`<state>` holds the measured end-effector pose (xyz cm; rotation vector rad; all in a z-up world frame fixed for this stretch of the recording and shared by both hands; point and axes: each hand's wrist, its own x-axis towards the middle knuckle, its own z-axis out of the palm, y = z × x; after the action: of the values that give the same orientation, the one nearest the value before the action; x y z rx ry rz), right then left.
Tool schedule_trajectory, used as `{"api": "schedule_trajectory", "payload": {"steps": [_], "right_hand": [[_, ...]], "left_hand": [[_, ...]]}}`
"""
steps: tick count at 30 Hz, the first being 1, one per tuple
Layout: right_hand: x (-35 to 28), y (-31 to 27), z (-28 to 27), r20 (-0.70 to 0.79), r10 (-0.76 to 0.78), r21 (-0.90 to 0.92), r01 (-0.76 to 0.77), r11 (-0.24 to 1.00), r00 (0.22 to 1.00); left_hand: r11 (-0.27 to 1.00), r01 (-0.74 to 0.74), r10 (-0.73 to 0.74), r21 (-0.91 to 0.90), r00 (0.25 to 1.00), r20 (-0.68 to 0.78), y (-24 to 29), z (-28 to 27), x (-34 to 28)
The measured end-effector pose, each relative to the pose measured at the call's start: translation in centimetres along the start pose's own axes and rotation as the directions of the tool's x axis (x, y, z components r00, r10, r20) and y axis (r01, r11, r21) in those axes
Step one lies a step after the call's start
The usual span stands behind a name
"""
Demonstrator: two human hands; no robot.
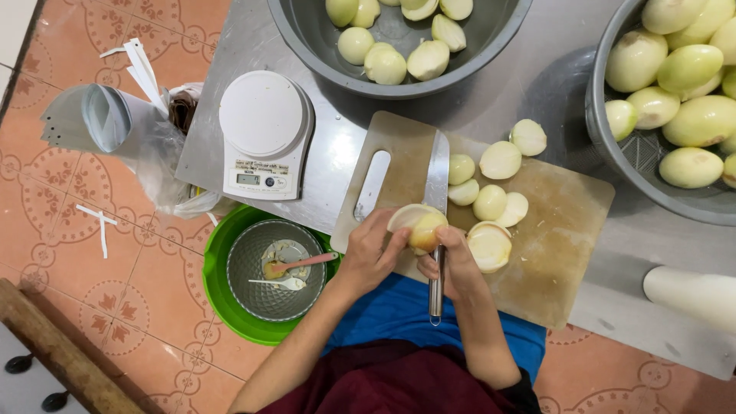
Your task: Peeling and slicing onions on a cutting board using a knife in a kitchen setting.
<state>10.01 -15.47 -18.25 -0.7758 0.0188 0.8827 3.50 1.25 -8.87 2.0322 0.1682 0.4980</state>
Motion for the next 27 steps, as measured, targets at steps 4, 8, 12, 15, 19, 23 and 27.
{"api": "schedule_trajectory", "payload": {"steps": [4,8,12,15,19,23,27], "right_hand": [[0.2,-0.9,2.1,0.045,0.128,0.057,-0.130,0.990,0.991],[0.3,-0.6,2.9,0.070,0.196,0.123,-0.204,0.971,0.978],[0.7,1.2,1.2,0.092,0.257,0.051,-0.262,0.964,0.962],[-0.4,-0.8,5.6,-0.112,0.309,-0.122,-0.321,0.939,0.945],[-3.3,-4.1,8.6,-0.268,0.166,-0.516,-0.287,0.807,0.949],[-6.8,-5.4,11.8,-0.222,0.074,-0.841,-0.229,0.490,0.972],[-9.0,-2.9,11.2,0.015,-0.036,-0.993,0.019,0.115,0.999]], "left_hand": [[1.000,0.029,-0.029,-0.009,0.999,-0.029,-0.6,-0.6,0.1],[0.983,0.069,-0.064,-0.169,0.997,0.034,0.5,-1.9,0.8],[0.977,0.005,0.016,-0.213,0.995,0.100,1.8,-2.2,1.0],[0.975,0.050,-0.067,-0.214,0.995,-0.075,-0.6,0.1,-0.7],[0.975,0.152,-0.188,-0.163,0.952,-0.240,-5.7,1.0,-2.9],[0.975,0.194,-0.223,-0.111,0.882,-0.414,-3.6,-1.3,-1.7],[0.978,0.178,-0.210,-0.112,0.851,-0.481,-2.5,-1.6,-1.2]]}}
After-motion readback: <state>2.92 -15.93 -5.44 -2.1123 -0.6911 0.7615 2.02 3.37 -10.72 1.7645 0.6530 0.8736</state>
